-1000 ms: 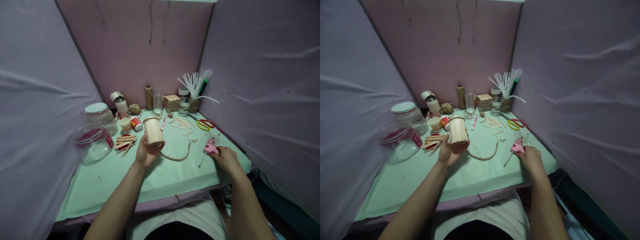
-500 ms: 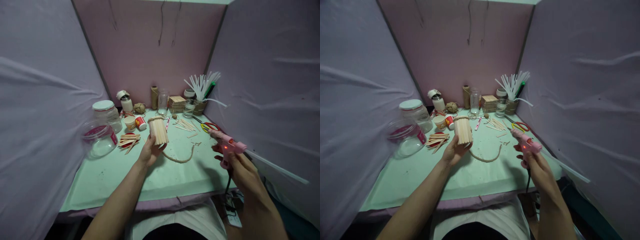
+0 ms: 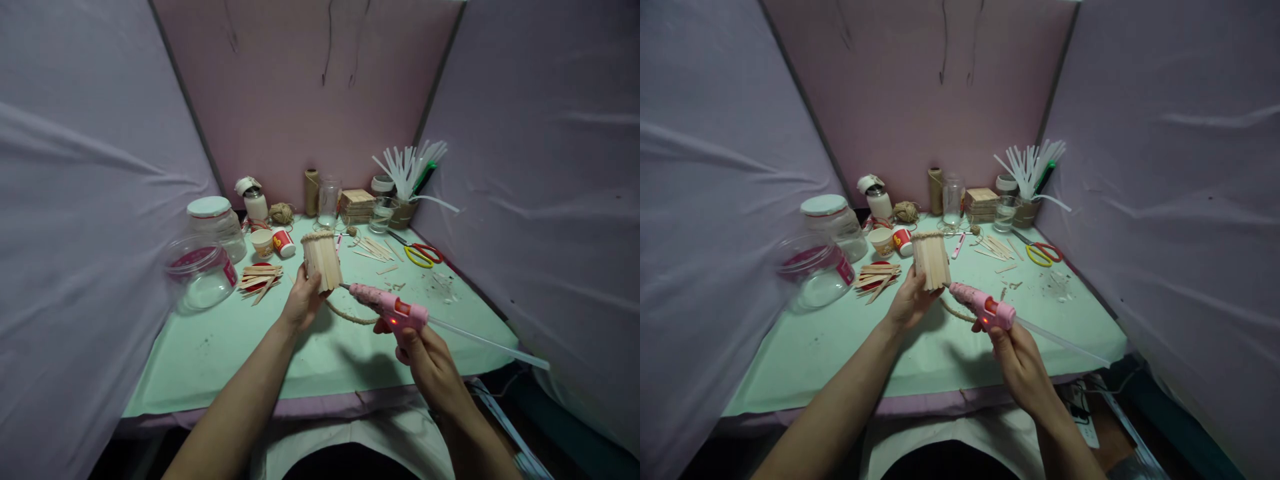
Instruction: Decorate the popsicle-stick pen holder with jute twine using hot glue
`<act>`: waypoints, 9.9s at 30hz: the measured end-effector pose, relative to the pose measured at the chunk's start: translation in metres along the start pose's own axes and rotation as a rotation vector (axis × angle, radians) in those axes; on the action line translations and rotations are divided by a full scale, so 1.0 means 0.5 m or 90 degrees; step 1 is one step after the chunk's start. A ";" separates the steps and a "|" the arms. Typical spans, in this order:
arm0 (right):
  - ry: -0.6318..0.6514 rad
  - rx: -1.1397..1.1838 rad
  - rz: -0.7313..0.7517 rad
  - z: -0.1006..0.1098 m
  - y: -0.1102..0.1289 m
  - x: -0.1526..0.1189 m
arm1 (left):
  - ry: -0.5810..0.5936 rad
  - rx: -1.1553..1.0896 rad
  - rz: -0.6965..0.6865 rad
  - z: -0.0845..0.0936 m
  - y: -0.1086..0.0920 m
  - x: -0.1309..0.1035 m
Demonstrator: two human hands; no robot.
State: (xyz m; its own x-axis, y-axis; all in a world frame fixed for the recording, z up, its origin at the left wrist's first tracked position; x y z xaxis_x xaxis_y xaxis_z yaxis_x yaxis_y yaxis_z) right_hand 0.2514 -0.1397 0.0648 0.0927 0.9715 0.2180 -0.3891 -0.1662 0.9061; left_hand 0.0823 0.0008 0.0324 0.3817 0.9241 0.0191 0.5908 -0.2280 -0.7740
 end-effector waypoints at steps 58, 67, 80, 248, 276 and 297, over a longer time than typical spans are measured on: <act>-0.019 -0.010 -0.024 0.001 -0.016 0.010 | 0.033 0.009 -0.003 -0.013 -0.002 -0.006; -0.035 -0.005 -0.024 0.007 -0.009 0.012 | 0.024 0.015 -0.001 -0.011 0.001 -0.005; -0.032 -0.024 -0.012 0.007 -0.004 0.011 | 0.030 0.024 0.007 -0.011 0.002 -0.006; 0.182 0.233 -0.084 -0.074 -0.010 0.183 | 0.148 -0.069 0.177 -0.035 0.048 -0.016; 0.159 0.252 -0.093 -0.071 -0.019 0.182 | 0.128 -0.071 0.192 -0.017 0.068 -0.011; 0.128 0.248 -0.098 -0.069 -0.039 0.185 | 0.109 0.011 0.209 -0.016 0.072 -0.015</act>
State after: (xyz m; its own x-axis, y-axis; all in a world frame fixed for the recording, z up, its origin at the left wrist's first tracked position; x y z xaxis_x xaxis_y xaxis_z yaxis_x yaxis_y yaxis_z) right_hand 0.2361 -0.0408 0.0549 -0.0722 0.9969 0.0308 -0.0083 -0.0315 0.9995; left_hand 0.1066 -0.0166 0.0093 0.6631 0.7375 -0.1280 0.4053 -0.4976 -0.7669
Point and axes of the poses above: each hand's wrist, its own x-axis towards the middle knuckle, its own z-axis out of the back of the hand, y = z × x, the point moved 8 cm from there along x, towards the middle knuckle, and after that the axes turned 4 degrees about y, right-handed, at the moved point
